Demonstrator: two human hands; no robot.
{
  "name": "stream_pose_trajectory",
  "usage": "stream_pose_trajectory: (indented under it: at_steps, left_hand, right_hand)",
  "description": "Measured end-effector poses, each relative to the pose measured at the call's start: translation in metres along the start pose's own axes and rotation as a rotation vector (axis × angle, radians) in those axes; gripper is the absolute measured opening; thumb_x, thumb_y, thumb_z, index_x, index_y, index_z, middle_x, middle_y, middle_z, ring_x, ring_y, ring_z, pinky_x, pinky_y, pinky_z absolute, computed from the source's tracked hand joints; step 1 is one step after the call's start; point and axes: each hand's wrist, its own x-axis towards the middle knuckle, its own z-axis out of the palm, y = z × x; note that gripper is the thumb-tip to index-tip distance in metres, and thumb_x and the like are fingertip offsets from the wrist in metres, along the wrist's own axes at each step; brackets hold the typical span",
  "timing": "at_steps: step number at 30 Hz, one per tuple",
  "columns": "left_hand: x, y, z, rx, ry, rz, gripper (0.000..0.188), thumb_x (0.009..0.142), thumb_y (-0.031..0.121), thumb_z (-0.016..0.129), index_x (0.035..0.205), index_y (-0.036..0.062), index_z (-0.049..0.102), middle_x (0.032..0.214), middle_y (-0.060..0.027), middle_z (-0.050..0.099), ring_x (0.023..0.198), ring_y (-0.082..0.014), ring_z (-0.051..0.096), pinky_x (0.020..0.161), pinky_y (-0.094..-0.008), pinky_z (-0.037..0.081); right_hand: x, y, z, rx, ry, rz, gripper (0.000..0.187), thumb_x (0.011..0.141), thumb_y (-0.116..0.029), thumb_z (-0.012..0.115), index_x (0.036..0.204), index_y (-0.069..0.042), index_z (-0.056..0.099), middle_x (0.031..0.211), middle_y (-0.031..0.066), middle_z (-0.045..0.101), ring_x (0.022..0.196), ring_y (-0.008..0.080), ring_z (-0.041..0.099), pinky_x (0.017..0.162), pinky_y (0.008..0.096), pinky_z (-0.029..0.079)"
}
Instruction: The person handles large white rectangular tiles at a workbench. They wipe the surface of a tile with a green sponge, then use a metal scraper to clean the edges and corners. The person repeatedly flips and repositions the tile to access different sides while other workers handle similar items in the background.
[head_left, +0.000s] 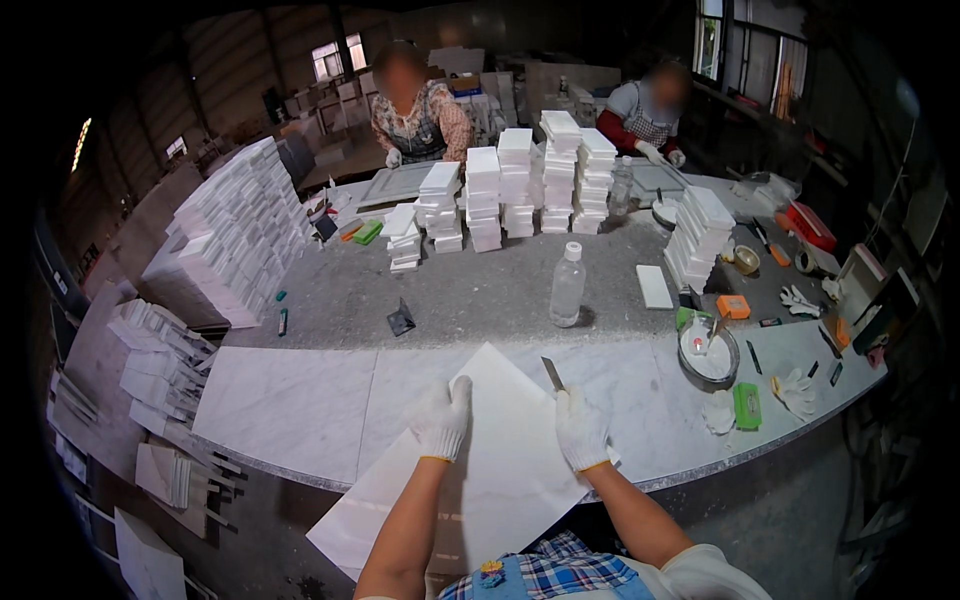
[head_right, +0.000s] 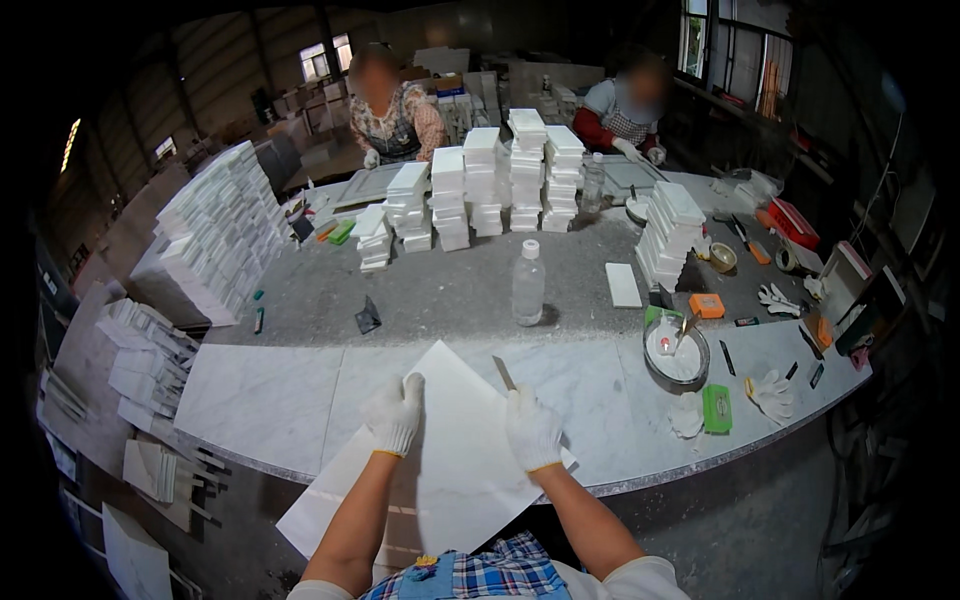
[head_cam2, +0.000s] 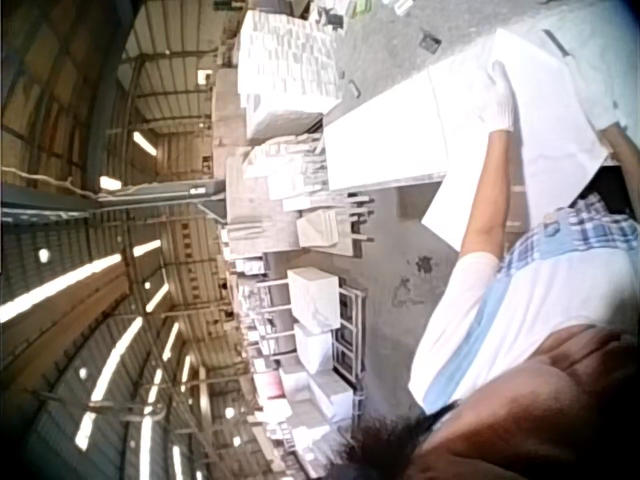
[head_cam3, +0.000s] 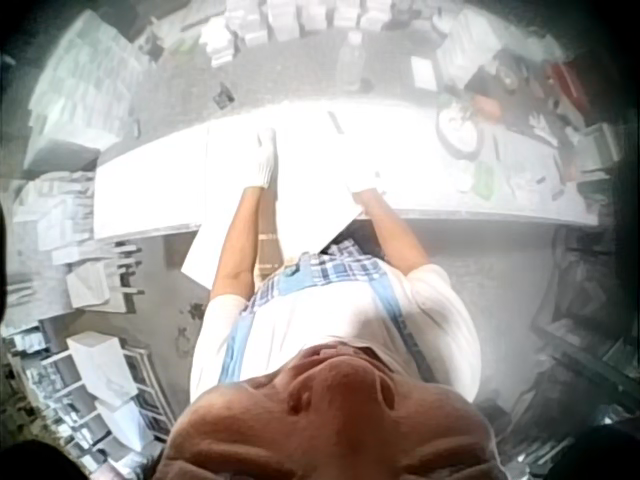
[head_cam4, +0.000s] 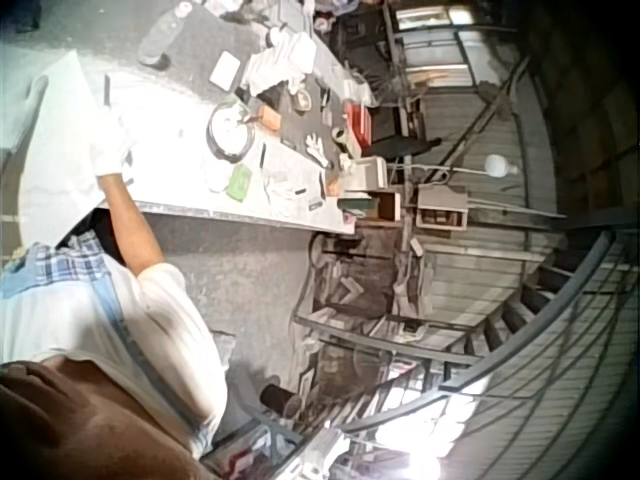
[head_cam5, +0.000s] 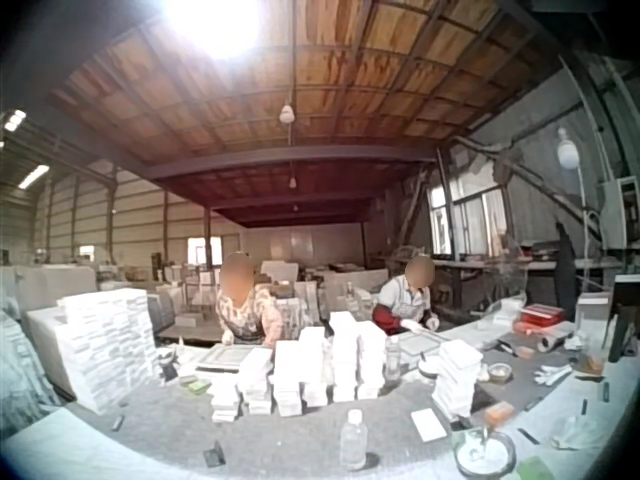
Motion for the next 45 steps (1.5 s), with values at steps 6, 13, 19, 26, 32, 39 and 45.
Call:
stream_pose_trajectory:
  at_steps: [6,13,19,26,32,39,45]
  left_hand:
    - [0.001,-0.003,-0.001,-0.003,0.024,0.015,0.053,0.091,0.054,0.056,0.071,0.0051,0.063,0.069,-0.0222,0.063,0.065,-0.0438,0.061,0.060,-0.0507,0.045]
    - [0.000,-0.003,0.000,0.002,-0.001,-0.016,0.054,0.091,0.055,0.055,0.072,0.0057,0.064,0.069,-0.0219,0.063,0.065,-0.0437,0.061,0.061,-0.0512,0.045]
    - [-0.001,-0.002,0.001,0.017,-0.020,-0.011,0.055,0.092,0.055,0.052,0.073,0.0054,0.066,0.070,-0.0220,0.065,0.064,-0.0421,0.063,0.063,-0.0504,0.047]
    - [0.000,-0.001,0.005,0.029,-0.073,-0.044,0.054,0.094,0.057,0.050,0.085,0.0053,0.065,0.075,-0.0226,0.067,0.070,-0.0428,0.065,0.067,-0.0518,0.048]
    - [0.000,-0.004,0.001,0.007,-0.101,-0.047,0.056,0.094,0.058,0.048,0.091,0.0053,0.066,0.076,-0.0229,0.067,0.074,-0.0428,0.065,0.069,-0.0514,0.049]
    - [0.001,0.008,-0.009,-0.062,-0.086,-0.081,0.051,0.092,0.051,0.053,0.080,0.0029,0.067,0.070,-0.0235,0.063,0.067,-0.0442,0.062,0.063,-0.0512,0.047]
    - [0.002,-0.002,-0.006,-0.049,-0.041,-0.022,0.048,0.091,0.050,0.056,0.076,0.0048,0.065,0.068,-0.0216,0.063,0.064,-0.0429,0.061,0.060,-0.0516,0.045]
  right_hand:
    - [0.001,-0.005,-0.001,-0.016,-0.003,0.012,0.020,0.100,-0.025,0.046,0.102,-0.009,0.058,0.068,0.0224,0.063,0.063,0.0442,0.062,0.060,0.0551,0.048]
    - [0.000,0.001,0.002,-0.038,0.029,-0.048,0.017,0.099,-0.024,0.048,0.101,-0.009,0.057,0.064,0.0207,0.061,0.058,0.0417,0.061,0.056,0.0525,0.047]
    - [-0.003,0.000,0.000,-0.036,0.066,-0.093,0.015,0.100,-0.023,0.050,0.102,-0.010,0.058,0.064,0.0194,0.061,0.057,0.0403,0.061,0.055,0.0512,0.047]
    - [0.001,0.001,-0.001,-0.042,0.036,-0.062,0.016,0.100,-0.023,0.050,0.102,-0.009,0.058,0.066,0.0170,0.063,0.058,0.0386,0.062,0.056,0.0505,0.048]
    - [-0.007,0.020,0.018,-0.361,0.141,-0.284,0.017,0.099,-0.022,0.050,0.101,-0.008,0.060,0.069,0.0170,0.064,0.061,0.0366,0.063,0.055,0.0485,0.048]
    - [0.000,-0.003,-0.001,-0.003,-0.058,0.059,0.023,0.101,-0.026,0.047,0.102,-0.008,0.061,0.080,0.0254,0.064,0.074,0.0427,0.063,0.060,0.0521,0.046]
    - [0.001,-0.009,0.002,-0.015,-0.019,0.130,0.027,0.101,-0.033,0.046,0.106,-0.011,0.062,0.075,0.0244,0.064,0.073,0.0474,0.061,0.066,0.0566,0.044]
